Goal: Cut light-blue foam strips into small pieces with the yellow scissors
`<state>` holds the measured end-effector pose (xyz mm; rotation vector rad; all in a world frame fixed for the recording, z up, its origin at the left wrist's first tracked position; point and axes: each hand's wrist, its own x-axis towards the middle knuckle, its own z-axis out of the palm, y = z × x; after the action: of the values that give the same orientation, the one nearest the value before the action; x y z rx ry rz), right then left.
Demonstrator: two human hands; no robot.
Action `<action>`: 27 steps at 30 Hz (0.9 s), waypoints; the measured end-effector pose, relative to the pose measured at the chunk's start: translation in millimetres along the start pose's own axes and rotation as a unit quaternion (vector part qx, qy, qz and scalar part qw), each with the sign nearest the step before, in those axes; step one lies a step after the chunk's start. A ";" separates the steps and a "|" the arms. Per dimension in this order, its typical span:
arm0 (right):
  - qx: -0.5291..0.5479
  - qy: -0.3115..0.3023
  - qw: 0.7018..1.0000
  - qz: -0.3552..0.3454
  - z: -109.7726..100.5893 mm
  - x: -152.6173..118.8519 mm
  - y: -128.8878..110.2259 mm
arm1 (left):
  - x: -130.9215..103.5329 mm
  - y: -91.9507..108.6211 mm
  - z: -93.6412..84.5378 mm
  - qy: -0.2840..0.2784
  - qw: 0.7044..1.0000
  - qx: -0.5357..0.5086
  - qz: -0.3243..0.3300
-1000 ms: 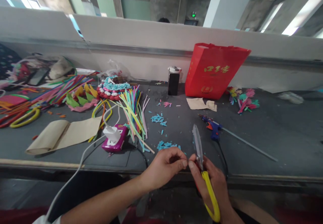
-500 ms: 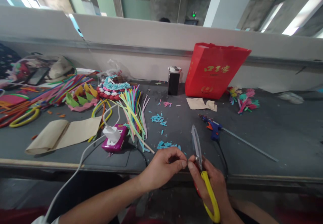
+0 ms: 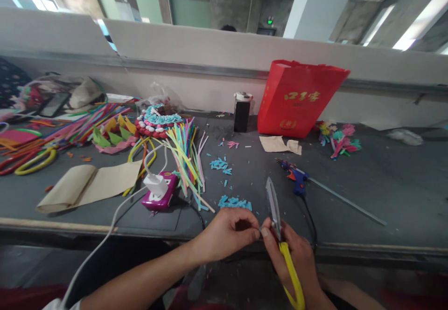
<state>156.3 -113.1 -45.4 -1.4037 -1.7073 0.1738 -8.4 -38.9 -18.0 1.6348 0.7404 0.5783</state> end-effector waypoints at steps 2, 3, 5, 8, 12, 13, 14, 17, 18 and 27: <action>0.003 -0.002 1.000 -0.009 0.4 -0.2 -0.5 | 0.2 2.5 -1.6 0.000 0.999 0.031 0.023; 0.003 0.001 1.000 -0.013 0.8 -0.3 -0.7 | 0.2 4.1 -2.2 0.000 0.999 0.043 0.033; 0.001 0.007 1.000 -0.012 1.6 -0.5 -1.3 | 0.1 6.8 -2.8 0.006 0.998 0.051 0.042; 0.001 0.011 1.000 0.006 2.0 -0.7 -1.3 | -0.2 8.4 -3.2 0.025 0.999 -0.021 0.014; 0.000 0.011 1.000 0.023 1.1 -0.7 0.5 | -0.3 8.7 -5.8 0.063 0.978 -0.193 -0.055; -0.002 0.011 1.000 0.023 1.1 -0.7 0.9 | -0.3 9.3 -7.0 0.078 0.972 -0.213 -0.060; -0.006 0.011 1.000 0.022 1.3 -0.8 1.1 | -0.2 10.1 -8.3 0.095 0.969 -0.222 -0.059; -0.019 0.009 1.000 0.001 2.7 -2.2 0.1 | 0.0 13.2 -11.8 0.132 0.964 -0.226 -0.052; -0.019 0.009 1.000 -0.006 3.4 -3.3 -0.6 | -0.1 14.1 -12.8 0.139 0.962 -0.227 -0.051; -0.119 0.023 0.989 -0.085 8.7 -16.8 7.3 | -2.4 19.8 -17.1 0.181 0.946 -0.266 -0.021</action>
<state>154.9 -121.2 -63.9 -1.4112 -1.8446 -0.1608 -19.2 -31.4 4.7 1.0195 0.7964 0.9711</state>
